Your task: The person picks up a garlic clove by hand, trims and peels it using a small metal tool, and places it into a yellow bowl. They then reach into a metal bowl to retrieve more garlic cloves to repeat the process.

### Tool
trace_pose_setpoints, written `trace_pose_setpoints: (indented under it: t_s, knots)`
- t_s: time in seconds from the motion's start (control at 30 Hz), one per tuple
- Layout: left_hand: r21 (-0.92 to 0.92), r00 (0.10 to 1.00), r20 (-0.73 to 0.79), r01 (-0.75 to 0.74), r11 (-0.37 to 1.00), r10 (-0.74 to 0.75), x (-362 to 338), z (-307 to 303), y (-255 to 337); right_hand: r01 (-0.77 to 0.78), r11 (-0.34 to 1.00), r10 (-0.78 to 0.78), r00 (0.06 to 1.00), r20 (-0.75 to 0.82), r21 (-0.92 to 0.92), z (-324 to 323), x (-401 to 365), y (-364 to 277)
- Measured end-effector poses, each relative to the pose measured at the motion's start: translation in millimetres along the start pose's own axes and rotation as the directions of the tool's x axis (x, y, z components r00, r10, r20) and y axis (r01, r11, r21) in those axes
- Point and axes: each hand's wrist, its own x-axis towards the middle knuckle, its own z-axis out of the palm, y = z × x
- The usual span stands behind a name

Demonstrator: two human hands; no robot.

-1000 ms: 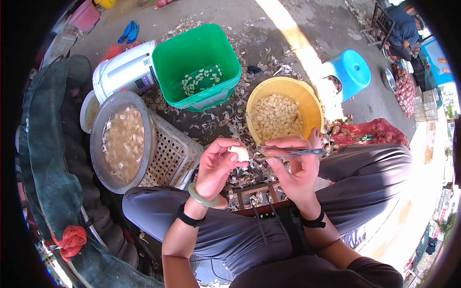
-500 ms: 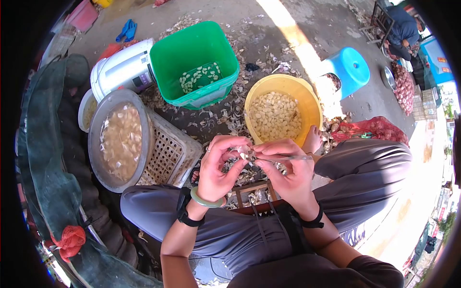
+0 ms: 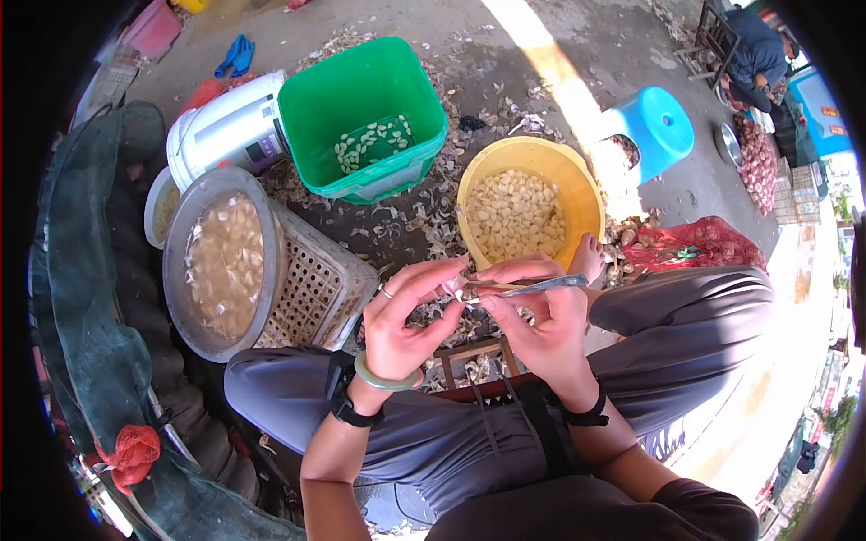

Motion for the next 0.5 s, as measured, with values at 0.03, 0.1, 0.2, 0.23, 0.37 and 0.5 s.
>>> trace_pose_setpoints:
  t_s: [0.03,0.1,0.2,0.23,0.37,0.5]
  knots:
    - [-0.001,1.000,0.000,0.003,1.000,-0.003,-0.1,-0.8,-0.5,-0.008,1.000,0.008,1.000,-0.006,-0.013,0.7,-0.6,-0.8]
    - [0.139,0.996,0.014,-0.085,0.987,0.084,1.3,-3.1,-1.0,-0.031,1.000,0.031,1.000,0.000,0.003,-0.5,0.8,-1.7]
    - [0.171,0.996,0.021,-0.094,0.981,0.091,2.7,-2.9,2.9,-0.052,0.998,0.052,0.999,0.002,0.023,-1.1,0.4,-1.2]
    - [0.171,0.996,0.021,-0.093,0.981,0.091,2.5,-2.3,3.8,-0.053,0.998,0.053,0.999,-0.002,0.029,-1.0,0.1,-1.0]
    - [0.191,0.990,0.009,-0.141,0.971,0.142,2.9,-2.6,2.3,-0.055,0.998,0.055,0.998,0.008,0.009,-1.3,0.0,-2.9]
    - [0.207,0.963,0.011,-0.265,0.942,0.269,2.1,-3.2,-2.1,-0.153,0.988,0.153,0.988,0.014,0.036,-2.6,-1.7,-4.6]
